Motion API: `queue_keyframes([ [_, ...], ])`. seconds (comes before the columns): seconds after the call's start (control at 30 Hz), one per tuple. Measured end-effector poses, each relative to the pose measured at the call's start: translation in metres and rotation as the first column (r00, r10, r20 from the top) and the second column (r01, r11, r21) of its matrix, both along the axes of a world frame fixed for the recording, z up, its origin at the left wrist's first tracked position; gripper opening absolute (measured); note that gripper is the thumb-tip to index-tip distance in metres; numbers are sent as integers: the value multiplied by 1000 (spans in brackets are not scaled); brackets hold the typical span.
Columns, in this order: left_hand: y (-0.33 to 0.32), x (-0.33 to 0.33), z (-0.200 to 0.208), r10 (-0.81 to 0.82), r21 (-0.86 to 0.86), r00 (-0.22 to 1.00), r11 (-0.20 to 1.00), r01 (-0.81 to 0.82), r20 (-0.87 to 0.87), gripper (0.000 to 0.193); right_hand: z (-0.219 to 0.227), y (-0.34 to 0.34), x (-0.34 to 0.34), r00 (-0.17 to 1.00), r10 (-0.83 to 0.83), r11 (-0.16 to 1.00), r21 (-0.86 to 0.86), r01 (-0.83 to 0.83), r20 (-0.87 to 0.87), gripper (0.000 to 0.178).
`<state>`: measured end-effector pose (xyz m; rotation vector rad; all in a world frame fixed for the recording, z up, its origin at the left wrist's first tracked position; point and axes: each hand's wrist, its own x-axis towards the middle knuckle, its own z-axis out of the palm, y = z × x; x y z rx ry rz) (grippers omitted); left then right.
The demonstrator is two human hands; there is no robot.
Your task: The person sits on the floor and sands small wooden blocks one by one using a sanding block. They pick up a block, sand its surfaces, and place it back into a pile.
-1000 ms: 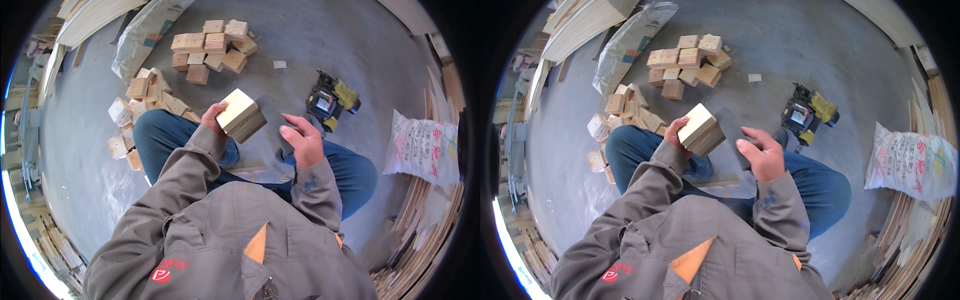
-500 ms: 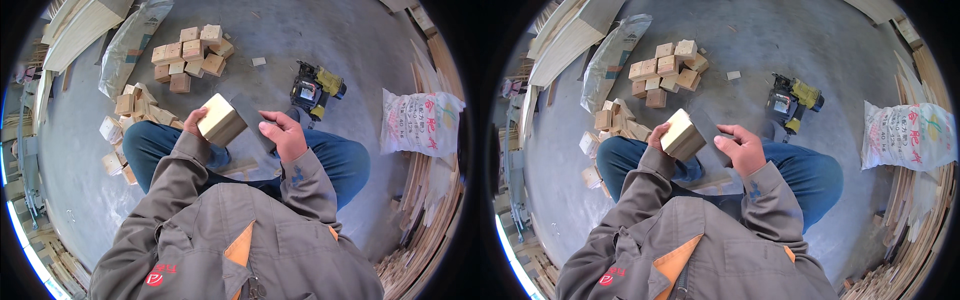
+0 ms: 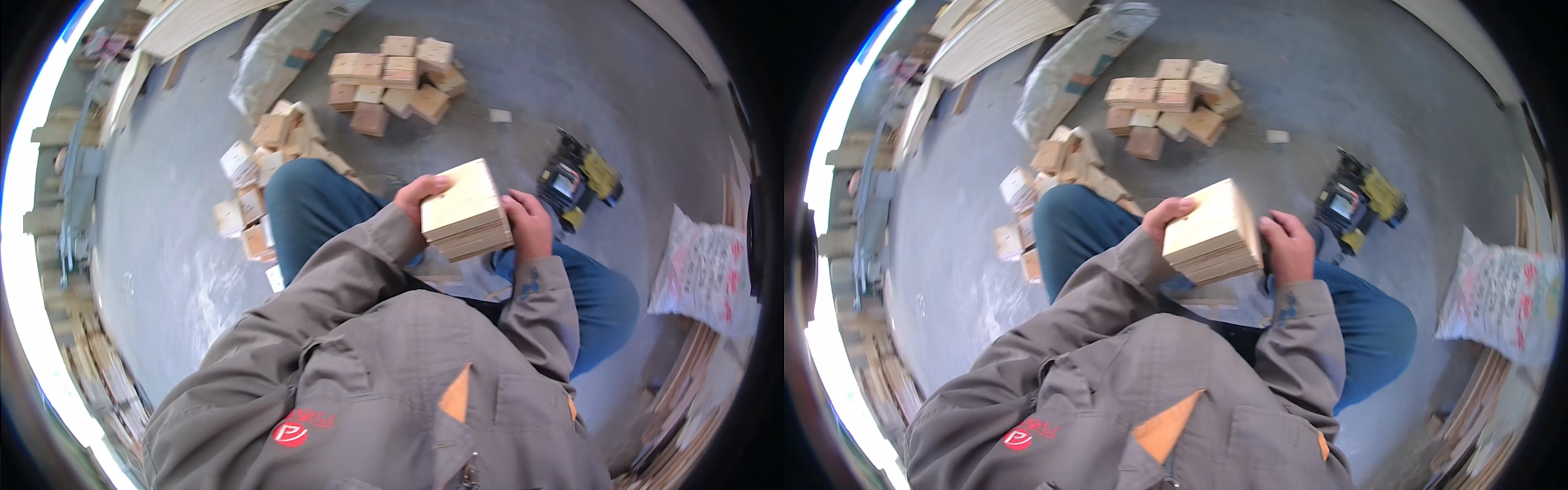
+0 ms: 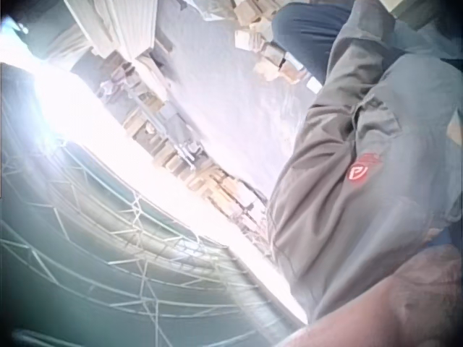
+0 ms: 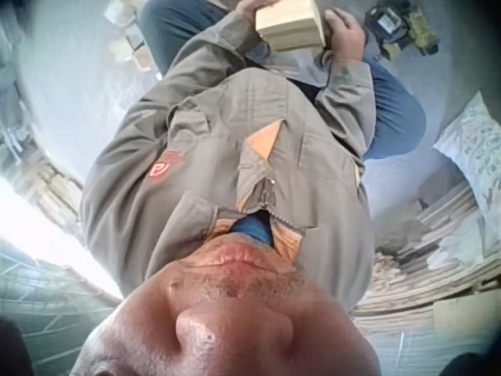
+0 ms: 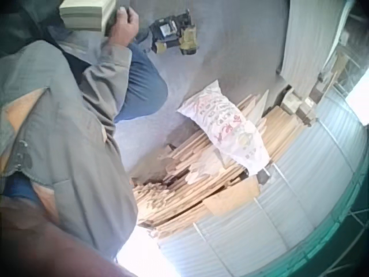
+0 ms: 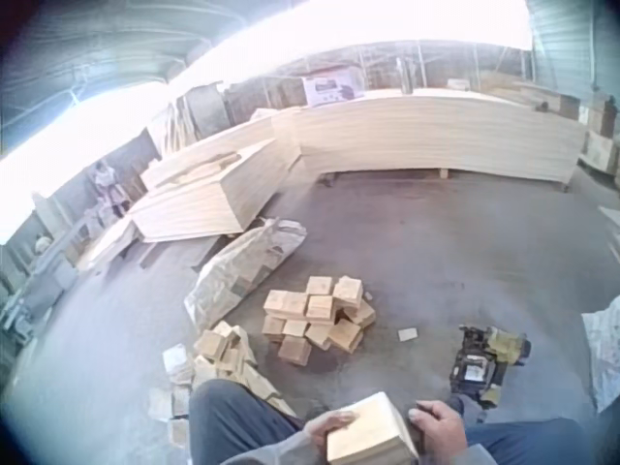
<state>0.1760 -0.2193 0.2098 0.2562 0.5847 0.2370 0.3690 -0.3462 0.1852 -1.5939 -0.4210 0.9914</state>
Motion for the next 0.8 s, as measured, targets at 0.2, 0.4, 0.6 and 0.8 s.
queue_keyframes([
  [0.2, 29, -25, 79, 294, 258, 948, 913, -315, 119, 65, -16, -2, 7, 996, -72, 993, 92, 77, -58, 38],
  [0.4, 76, -148, 102, 601, 412, 748, 628, -660, 282, 65, -7, 5, 2, 990, -116, 985, 118, 125, -82, 38],
  [0.6, 81, -291, 73, 728, 454, 644, 503, -735, 236, 72, -7, -4, -2, 995, -88, 993, 76, 92, -53, 39],
  [0.8, 56, -373, -34, 895, 426, 226, 389, -817, -385, 50, -6, -12, -3, 989, -145, 989, -18, 145, -29, 38],
])
